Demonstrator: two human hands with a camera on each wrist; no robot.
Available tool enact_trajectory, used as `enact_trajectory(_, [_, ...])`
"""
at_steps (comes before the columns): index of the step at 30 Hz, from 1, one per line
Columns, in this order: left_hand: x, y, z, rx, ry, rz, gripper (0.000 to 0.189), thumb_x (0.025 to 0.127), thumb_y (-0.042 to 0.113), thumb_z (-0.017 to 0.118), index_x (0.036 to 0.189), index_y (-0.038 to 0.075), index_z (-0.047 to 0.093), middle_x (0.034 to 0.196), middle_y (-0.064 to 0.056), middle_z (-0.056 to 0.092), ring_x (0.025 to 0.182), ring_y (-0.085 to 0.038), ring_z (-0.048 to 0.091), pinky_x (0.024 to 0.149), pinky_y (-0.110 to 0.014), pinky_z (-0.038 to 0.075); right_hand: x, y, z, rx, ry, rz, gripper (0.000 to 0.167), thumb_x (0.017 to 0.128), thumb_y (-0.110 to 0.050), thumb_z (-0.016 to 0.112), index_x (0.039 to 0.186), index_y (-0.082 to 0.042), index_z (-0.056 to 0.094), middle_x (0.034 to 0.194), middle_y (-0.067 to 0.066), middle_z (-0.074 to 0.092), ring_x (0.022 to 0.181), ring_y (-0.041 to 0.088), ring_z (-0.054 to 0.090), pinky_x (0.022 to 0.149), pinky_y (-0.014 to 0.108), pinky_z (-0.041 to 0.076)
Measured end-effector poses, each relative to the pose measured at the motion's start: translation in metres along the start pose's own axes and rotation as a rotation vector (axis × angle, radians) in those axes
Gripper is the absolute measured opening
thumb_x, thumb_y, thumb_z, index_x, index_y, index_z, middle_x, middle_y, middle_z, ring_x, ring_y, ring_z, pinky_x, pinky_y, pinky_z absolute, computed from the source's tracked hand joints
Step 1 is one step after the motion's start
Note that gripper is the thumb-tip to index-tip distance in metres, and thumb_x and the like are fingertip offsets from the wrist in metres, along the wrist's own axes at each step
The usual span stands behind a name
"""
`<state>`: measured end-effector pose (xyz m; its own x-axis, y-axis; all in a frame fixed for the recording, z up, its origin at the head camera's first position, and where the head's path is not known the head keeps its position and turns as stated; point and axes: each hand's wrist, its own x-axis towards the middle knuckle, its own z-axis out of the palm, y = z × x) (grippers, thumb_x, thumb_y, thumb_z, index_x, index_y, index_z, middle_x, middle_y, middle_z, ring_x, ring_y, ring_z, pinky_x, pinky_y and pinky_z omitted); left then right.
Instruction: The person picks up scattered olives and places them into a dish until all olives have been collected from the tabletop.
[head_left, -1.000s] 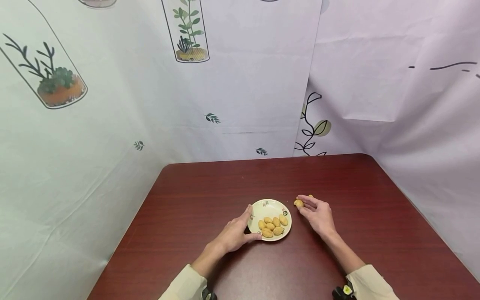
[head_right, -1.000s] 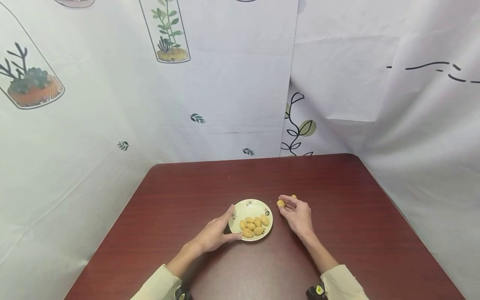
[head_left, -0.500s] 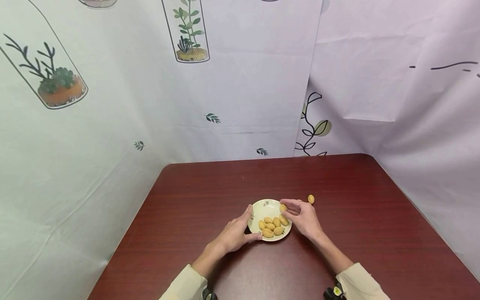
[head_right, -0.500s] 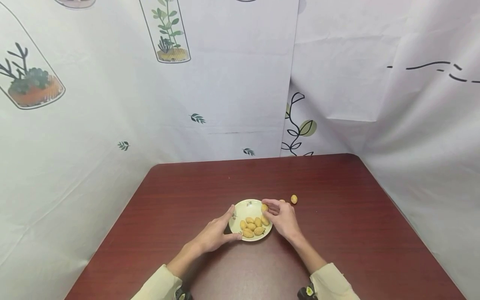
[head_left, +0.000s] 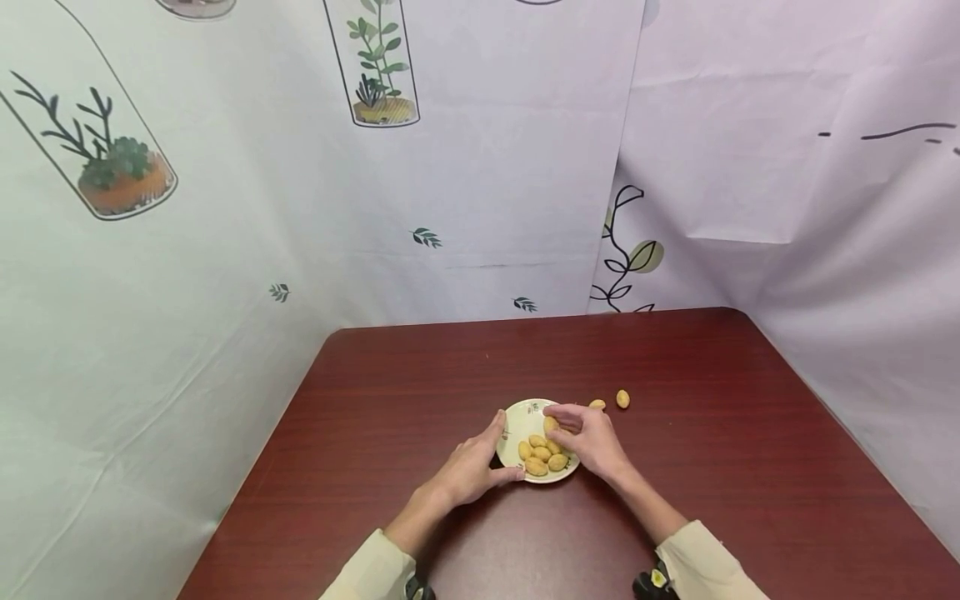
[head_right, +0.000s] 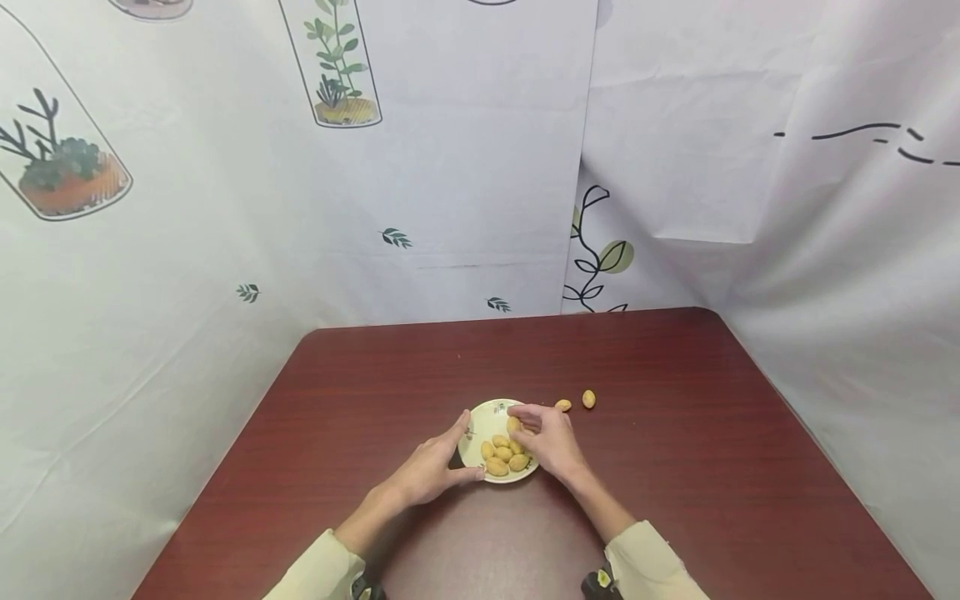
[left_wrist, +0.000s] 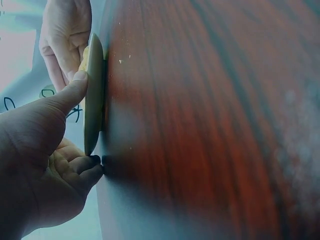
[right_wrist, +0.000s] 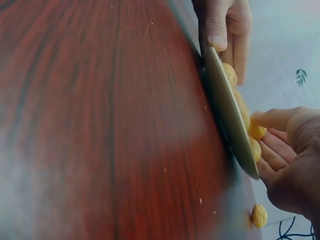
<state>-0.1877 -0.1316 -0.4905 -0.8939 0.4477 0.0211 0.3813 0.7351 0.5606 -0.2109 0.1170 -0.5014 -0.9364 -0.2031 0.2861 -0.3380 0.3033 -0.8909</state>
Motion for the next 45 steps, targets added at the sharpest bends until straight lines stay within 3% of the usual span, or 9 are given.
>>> enact_trajectory(8, [0.001, -0.001, 0.001, 0.003, 0.000, 0.000, 0.104, 0.095, 0.049, 0.079, 0.168, -0.001, 0.023, 0.172, -0.017, 0.029, 0.147, -0.037, 0.047, 0.116, -0.056, 0.041, 0.003, 0.000, 0.006, -0.047, -0.019, 0.037, 0.032, 0.088, 0.003, 0.083, 0.119, 0.003, 0.078, 0.114, 0.018, 0.078, 0.109, 0.035, 0.075, 0.093, 0.045, 0.059])
enact_trajectory(19, [0.000, -0.001, 0.000, -0.001, -0.009, -0.002, 0.103, 0.096, 0.049, 0.078, 0.168, 0.001, 0.022, 0.172, -0.017, 0.027, 0.148, -0.037, 0.045, 0.116, -0.058, 0.040, 0.003, -0.002, 0.009, -0.121, -0.028, 0.027, 0.032, 0.088, 0.001, 0.083, 0.120, 0.001, 0.078, 0.115, 0.016, 0.079, 0.110, 0.034, 0.075, 0.096, 0.049, 0.058])
enact_trajectory(25, [0.000, -0.003, 0.001, 0.005, -0.013, -0.010, 0.104, 0.096, 0.050, 0.077, 0.169, 0.001, 0.021, 0.173, -0.015, 0.027, 0.148, -0.036, 0.045, 0.116, -0.058, 0.040, 0.001, -0.002, 0.010, -0.105, -0.011, 0.011, 0.030, 0.090, 0.001, 0.081, 0.119, 0.002, 0.078, 0.114, 0.017, 0.078, 0.109, 0.036, 0.075, 0.096, 0.049, 0.058])
enact_trajectory(33, [0.000, -0.002, 0.001, -0.004, -0.006, -0.013, 0.104, 0.096, 0.049, 0.078, 0.169, 0.001, 0.021, 0.172, -0.015, 0.028, 0.147, -0.037, 0.046, 0.116, -0.059, 0.040, -0.001, -0.006, -0.003, -0.031, 0.104, 0.053, 0.031, 0.094, 0.002, 0.079, 0.125, 0.000, 0.077, 0.119, 0.017, 0.077, 0.114, 0.035, 0.074, 0.097, 0.046, 0.058])
enact_trajectory(39, [0.000, -0.002, 0.002, 0.004, 0.002, -0.009, 0.105, 0.095, 0.049, 0.079, 0.168, 0.001, 0.022, 0.172, -0.015, 0.029, 0.146, -0.037, 0.048, 0.115, -0.058, 0.041, -0.001, -0.002, -0.021, 0.056, 0.208, 0.035, 0.036, 0.094, 0.006, 0.077, 0.130, 0.006, 0.072, 0.126, 0.023, 0.074, 0.120, 0.039, 0.070, 0.100, 0.042, 0.056])
enact_trajectory(45, [0.000, -0.002, 0.002, 0.009, 0.005, -0.009, 0.105, 0.095, 0.049, 0.079, 0.168, 0.001, 0.022, 0.172, -0.015, 0.029, 0.147, -0.036, 0.047, 0.116, -0.058, 0.041, 0.001, 0.007, -0.038, 0.038, 0.307, 0.051, 0.041, 0.093, 0.006, 0.078, 0.133, 0.005, 0.071, 0.129, 0.021, 0.073, 0.114, 0.040, 0.071, 0.099, 0.035, 0.056])
